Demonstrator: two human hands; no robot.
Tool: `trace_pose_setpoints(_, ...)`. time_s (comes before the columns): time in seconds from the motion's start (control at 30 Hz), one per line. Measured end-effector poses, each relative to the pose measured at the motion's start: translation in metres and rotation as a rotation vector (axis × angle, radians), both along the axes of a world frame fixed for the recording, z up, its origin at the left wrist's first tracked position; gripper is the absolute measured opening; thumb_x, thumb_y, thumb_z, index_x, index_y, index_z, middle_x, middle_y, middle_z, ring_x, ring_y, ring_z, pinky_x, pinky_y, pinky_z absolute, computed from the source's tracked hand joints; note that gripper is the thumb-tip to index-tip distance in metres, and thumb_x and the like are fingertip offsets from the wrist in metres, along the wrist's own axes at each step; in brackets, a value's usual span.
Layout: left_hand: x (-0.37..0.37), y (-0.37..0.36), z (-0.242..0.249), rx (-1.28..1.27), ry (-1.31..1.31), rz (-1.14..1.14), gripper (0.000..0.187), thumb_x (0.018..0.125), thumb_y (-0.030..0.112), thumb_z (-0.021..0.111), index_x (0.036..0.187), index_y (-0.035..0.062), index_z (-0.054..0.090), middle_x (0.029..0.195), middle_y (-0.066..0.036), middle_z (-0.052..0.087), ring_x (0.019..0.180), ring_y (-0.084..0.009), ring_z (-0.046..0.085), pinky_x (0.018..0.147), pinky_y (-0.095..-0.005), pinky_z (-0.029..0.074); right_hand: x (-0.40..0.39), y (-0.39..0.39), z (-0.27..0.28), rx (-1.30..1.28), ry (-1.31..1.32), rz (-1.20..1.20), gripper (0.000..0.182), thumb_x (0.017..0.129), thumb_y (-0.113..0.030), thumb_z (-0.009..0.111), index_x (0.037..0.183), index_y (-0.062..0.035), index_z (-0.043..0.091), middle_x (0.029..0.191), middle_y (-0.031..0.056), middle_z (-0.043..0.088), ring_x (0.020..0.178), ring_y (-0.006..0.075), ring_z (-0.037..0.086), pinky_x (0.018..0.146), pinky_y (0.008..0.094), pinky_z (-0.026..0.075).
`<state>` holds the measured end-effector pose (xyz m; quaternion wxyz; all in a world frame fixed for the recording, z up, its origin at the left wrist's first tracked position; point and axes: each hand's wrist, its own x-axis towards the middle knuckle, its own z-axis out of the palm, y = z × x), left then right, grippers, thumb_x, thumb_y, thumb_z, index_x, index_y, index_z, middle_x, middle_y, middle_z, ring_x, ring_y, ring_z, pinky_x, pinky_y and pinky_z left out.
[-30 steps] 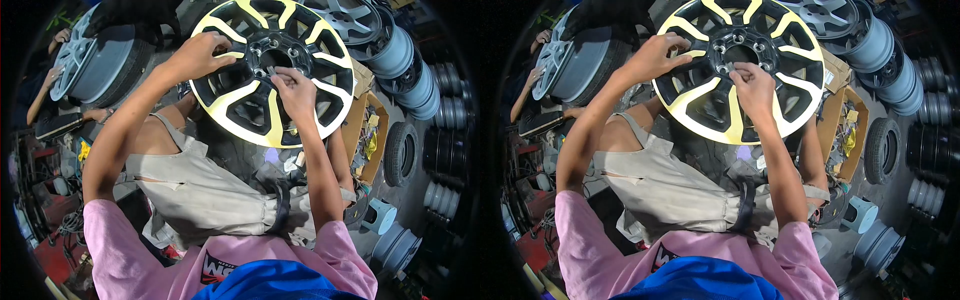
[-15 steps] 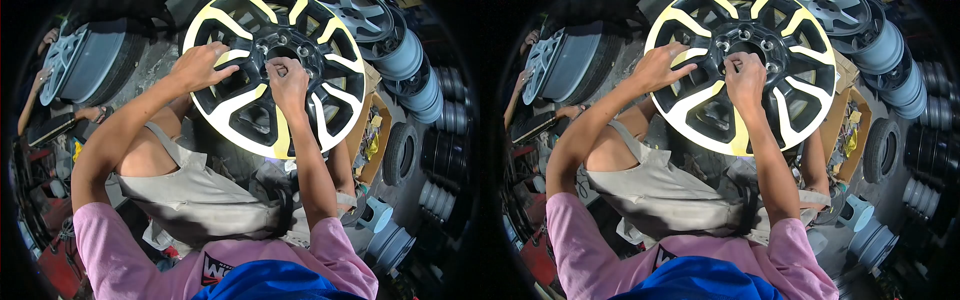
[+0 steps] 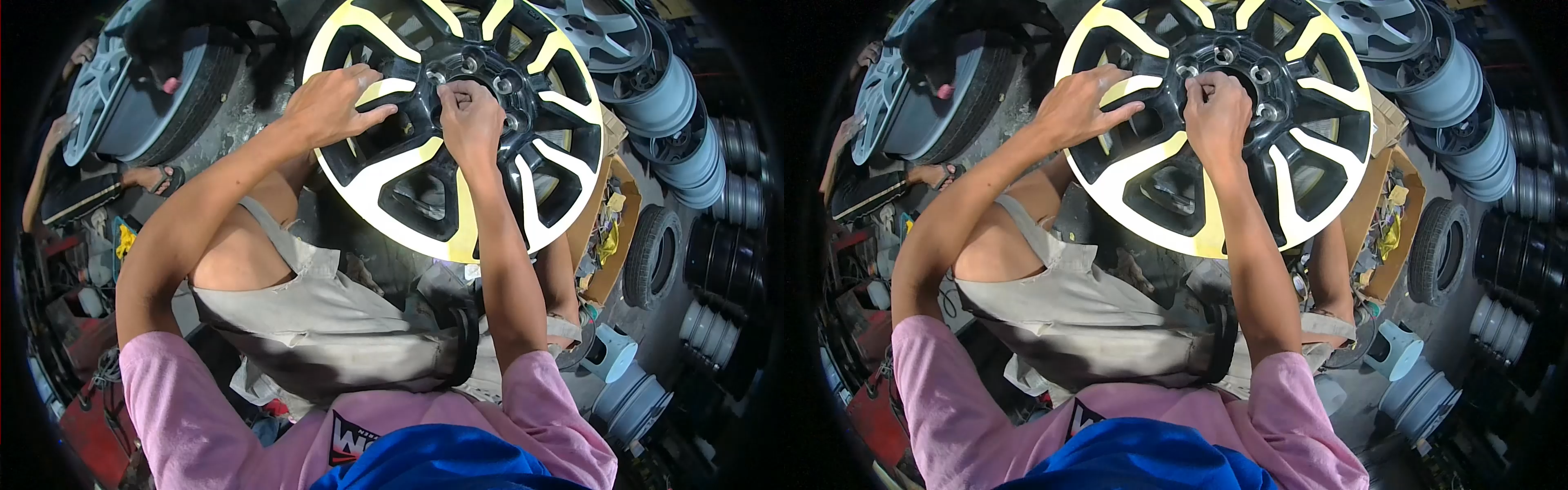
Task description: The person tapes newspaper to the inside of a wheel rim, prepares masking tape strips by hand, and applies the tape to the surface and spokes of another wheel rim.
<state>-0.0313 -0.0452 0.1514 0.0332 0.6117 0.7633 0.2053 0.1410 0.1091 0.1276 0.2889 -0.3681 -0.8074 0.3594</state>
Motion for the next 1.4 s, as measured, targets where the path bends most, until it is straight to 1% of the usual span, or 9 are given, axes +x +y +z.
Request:
trace_pose_setpoints(0.1, 0.002, -0.001, -0.001, 0.018, -0.008, 0.003, 0.056, 0.091, 0.046, 0.074, 0.120, -0.0003, 0.069, 0.109, -0.018, 0.072, 0.099, -0.0407, 0.070, 0.086, -0.0463, 0.056, 0.003, 0.001, 0.000, 0.047, 0.022, -0.008, 0.019, 0.088, -0.015, 0.075, 0.087, 0.0041, 0.074, 0.081, 0.0191, 0.069, 0.079, 0.0352, 0.069, 0.074, 0.0441, 0.052)
trace_pose_setpoints(0.27, 0.003, 0.000, -0.001, -0.002, 0.016, 0.007, 0.056, 0.089, 0.046, 0.075, 0.116, -0.0031, 0.071, 0.116, -0.018, 0.072, 0.098, -0.0399, 0.071, 0.087, -0.0450, 0.058, 0.002, 0.003, -0.005, -0.094, -0.008, -0.005, 0.022, 0.089, -0.018, 0.075, 0.090, 0.0043, 0.075, 0.085, 0.0214, 0.071, 0.082, 0.0376, 0.069, 0.076, 0.0449, 0.052)
trace_pose_setpoints(0.67, 0.001, 0.000, -0.004, 0.048, 0.016, 0.000, 0.056, 0.090, 0.048, 0.073, 0.115, -0.0018, 0.070, 0.112, -0.019, 0.072, 0.095, -0.0399, 0.071, 0.085, -0.0459, 0.058, -0.001, 0.006, -0.005, 0.194, 0.029, 0.070, 0.014, 0.091, -0.013, 0.071, 0.088, 0.0009, 0.072, 0.084, 0.0186, 0.066, 0.086, 0.0371, 0.062, 0.079, 0.0478, 0.047)
trace_pose_setpoints(0.73, 0.002, -0.001, 0.000, 0.012, 0.001, 0.022, 0.055, 0.090, 0.048, 0.073, 0.114, -0.0015, 0.071, 0.113, -0.019, 0.072, 0.096, -0.0403, 0.071, 0.085, -0.0459, 0.058, 0.005, 0.005, -0.003, 0.239, -0.040, 0.120, 0.015, 0.092, -0.013, 0.071, 0.089, 0.0011, 0.071, 0.085, 0.0188, 0.065, 0.087, 0.0375, 0.061, 0.079, 0.0484, 0.047)
trace_pose_setpoints(0.87, 0.003, -0.002, 0.000, -0.025, 0.002, 0.027, 0.058, 0.092, 0.049, 0.072, 0.121, -0.0005, 0.069, 0.118, -0.018, 0.072, 0.100, -0.0410, 0.070, 0.090, -0.0458, 0.057, 0.012, 0.002, -0.002, 0.271, -0.031, 0.128, 0.016, 0.092, -0.013, 0.071, 0.088, 0.0019, 0.071, 0.084, 0.0191, 0.065, 0.086, 0.0384, 0.061, 0.079, 0.0487, 0.047)
trace_pose_setpoints(1.13, 0.000, -0.003, -0.002, 0.011, 0.021, 0.036, 0.058, 0.091, 0.049, 0.072, 0.120, -0.0005, 0.070, 0.116, -0.019, 0.071, 0.100, -0.0407, 0.070, 0.089, -0.0456, 0.057, 0.014, -0.008, 0.001, 0.137, -0.075, 0.051, 0.019, 0.091, -0.016, 0.071, 0.086, 0.0019, 0.071, 0.085, 0.0205, 0.067, 0.082, 0.0406, 0.063, 0.077, 0.0513, 0.048)
trace_pose_setpoints(1.33, 0.001, 0.000, -0.004, 0.008, -0.008, 0.015, 0.055, 0.091, 0.048, 0.073, 0.118, 0.0005, 0.071, 0.113, -0.018, 0.072, 0.097, -0.0404, 0.070, 0.087, -0.0464, 0.057, -0.019, 0.016, -0.004, 0.059, 0.031, -0.047, 0.020, 0.088, -0.017, 0.074, 0.086, 0.0027, 0.074, 0.083, 0.0199, 0.073, 0.081, 0.0368, 0.071, 0.075, 0.0446, 0.054)
trace_pose_setpoints(1.37, 0.000, 0.000, -0.008, 0.031, 0.009, 0.033, 0.054, 0.091, 0.047, 0.073, 0.117, 0.0005, 0.071, 0.112, -0.018, 0.072, 0.097, -0.0404, 0.070, 0.086, -0.0470, 0.056, -0.019, 0.029, -0.011, 0.239, 0.087, -0.114, 0.022, 0.088, -0.019, 0.075, 0.085, 0.0028, 0.075, 0.084, 0.0209, 0.073, 0.078, 0.0360, 0.073, 0.074, 0.0429, 0.056)
trace_pose_setpoints(1.4, -0.002, 0.000, -0.005, 0.031, 0.007, 0.043, 0.054, 0.091, 0.047, 0.073, 0.117, 0.0005, 0.071, 0.112, -0.018, 0.072, 0.097, -0.0404, 0.070, 0.086, -0.0470, 0.056, -0.019, 0.045, -0.027, 0.054, 0.137, -0.229, 0.023, 0.088, -0.020, 0.078, 0.089, 0.0031, 0.076, 0.083, 0.0168, 0.075, 0.074, 0.0297, 0.074, 0.071, 0.0403, 0.056)
